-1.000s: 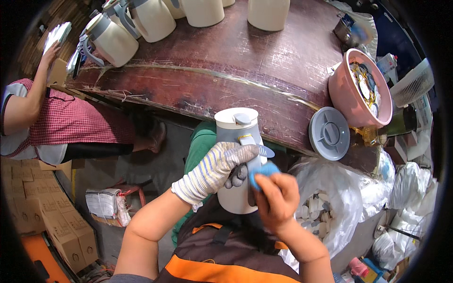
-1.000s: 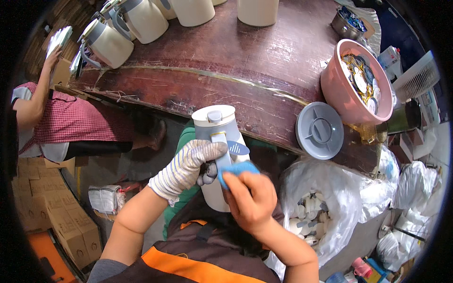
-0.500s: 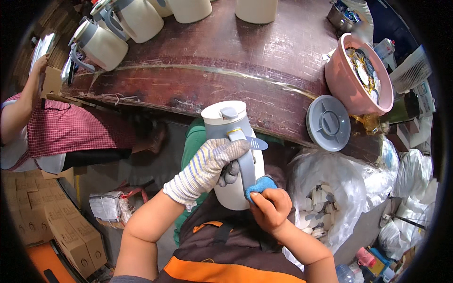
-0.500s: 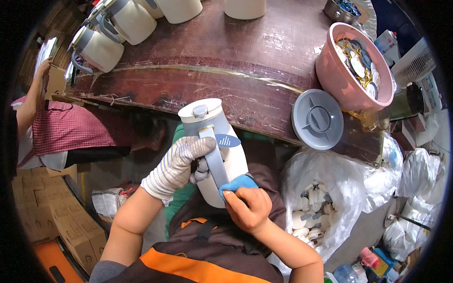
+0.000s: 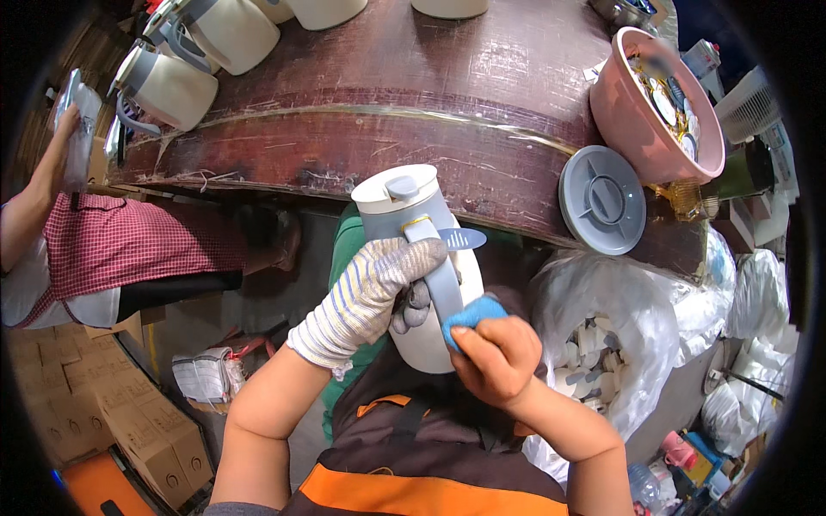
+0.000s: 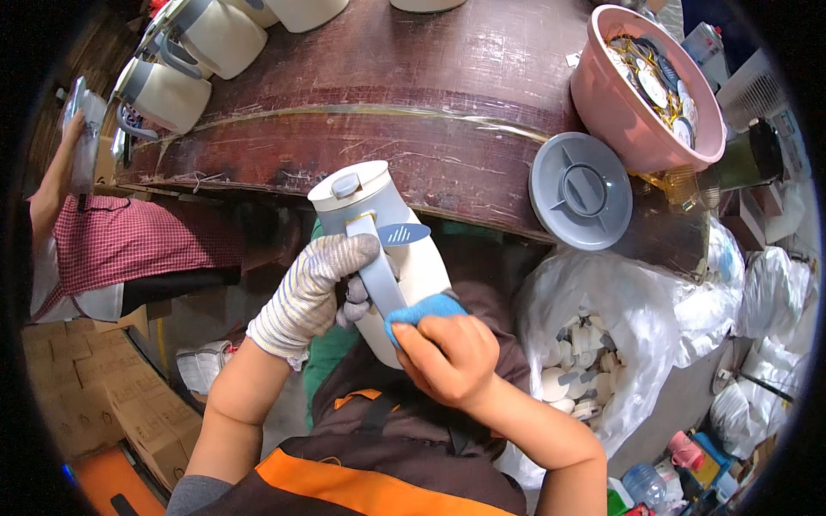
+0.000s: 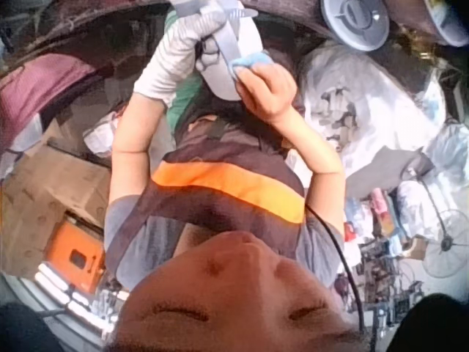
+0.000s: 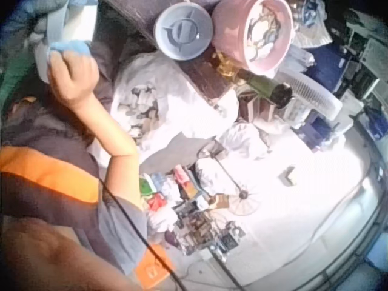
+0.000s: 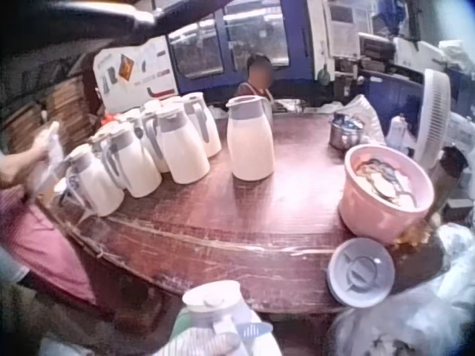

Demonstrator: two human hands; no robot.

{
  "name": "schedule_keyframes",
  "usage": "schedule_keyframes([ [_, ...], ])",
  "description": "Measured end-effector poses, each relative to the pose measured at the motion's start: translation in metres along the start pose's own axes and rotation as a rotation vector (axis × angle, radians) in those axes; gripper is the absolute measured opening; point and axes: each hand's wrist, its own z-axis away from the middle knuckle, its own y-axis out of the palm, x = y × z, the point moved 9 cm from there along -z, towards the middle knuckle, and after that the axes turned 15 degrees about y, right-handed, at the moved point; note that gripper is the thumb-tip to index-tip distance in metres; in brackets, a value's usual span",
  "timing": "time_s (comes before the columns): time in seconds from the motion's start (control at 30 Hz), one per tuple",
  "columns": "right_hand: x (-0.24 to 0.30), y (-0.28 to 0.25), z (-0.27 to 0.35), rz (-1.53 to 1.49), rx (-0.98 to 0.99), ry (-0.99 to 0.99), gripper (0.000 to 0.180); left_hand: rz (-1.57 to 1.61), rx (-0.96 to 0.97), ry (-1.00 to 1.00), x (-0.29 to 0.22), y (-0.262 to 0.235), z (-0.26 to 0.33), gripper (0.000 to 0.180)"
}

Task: The person assembles white kettles by inserting a small yellow rubber band into the handle and securing the lid. They handle each kettle one at a time, place the finished units on a wooden table, and occasionally wipe the surface with a blue cloth.

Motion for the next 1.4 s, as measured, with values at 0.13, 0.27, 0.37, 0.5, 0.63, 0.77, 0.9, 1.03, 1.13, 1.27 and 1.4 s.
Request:
schedule_keyframes([
  [0.13, 0.006, 0.002, -0.027, -0.034, -0.080, 0.003, 0.030, 0.110, -0.082, -0.004, 0.008, -0.005, 0.000, 0.038],
  [0.27, 0.003, -0.001, 0.004, -0.001, 0.006, -0.004, 0.030, 0.102, -0.046, 0.021, 0.003, 0.002, 0.001, 0.037],
  [0.37, 0.002, -0.001, 0.002, -0.005, -0.002, 0.005, 0.030, 0.054, -0.031, 0.019, 0.002, -0.001, -0.001, 0.036],
  [0.5, 0.006, 0.001, -0.024, -0.042, -0.064, 0.012, 0.033, 0.109, -0.075, 0.025, 0.008, -0.004, -0.001, 0.035],
  [0.63, 0.006, 0.000, 0.003, 0.005, 0.009, 0.012, 0.031, 0.073, -0.063, -0.002, 0.012, -0.008, 0.001, 0.040],
  [0.77, -0.001, -0.001, 0.018, -0.004, 0.022, 0.046, 0.030, 0.038, -0.046, -0.017, 0.012, -0.007, 0.000, 0.044],
  [0.9, 0.005, -0.002, -0.016, -0.021, -0.082, 0.028, 0.032, 0.098, -0.071, -0.022, 0.016, -0.007, 0.001, 0.042],
  [1.03, 0.008, -0.002, 0.003, 0.039, -0.019, -0.023, 0.032, 0.092, -0.034, -0.009, 0.014, -0.006, 0.003, 0.042],
  [1.13, -0.002, -0.007, 0.041, 0.026, 0.044, 0.012, 0.030, 0.062, -0.029, 0.004, 0.014, -0.003, 0.002, 0.043],
  [1.27, -0.010, -0.016, 0.043, -0.028, 0.035, -0.002, 0.031, 0.079, -0.026, 0.031, 0.008, -0.001, 0.004, 0.043],
  [1.4, -0.016, -0.049, 0.011, -0.078, -0.020, -0.036, 0.034, 0.123, 0.007, 0.052, 0.012, 0.001, 0.008, 0.045],
])
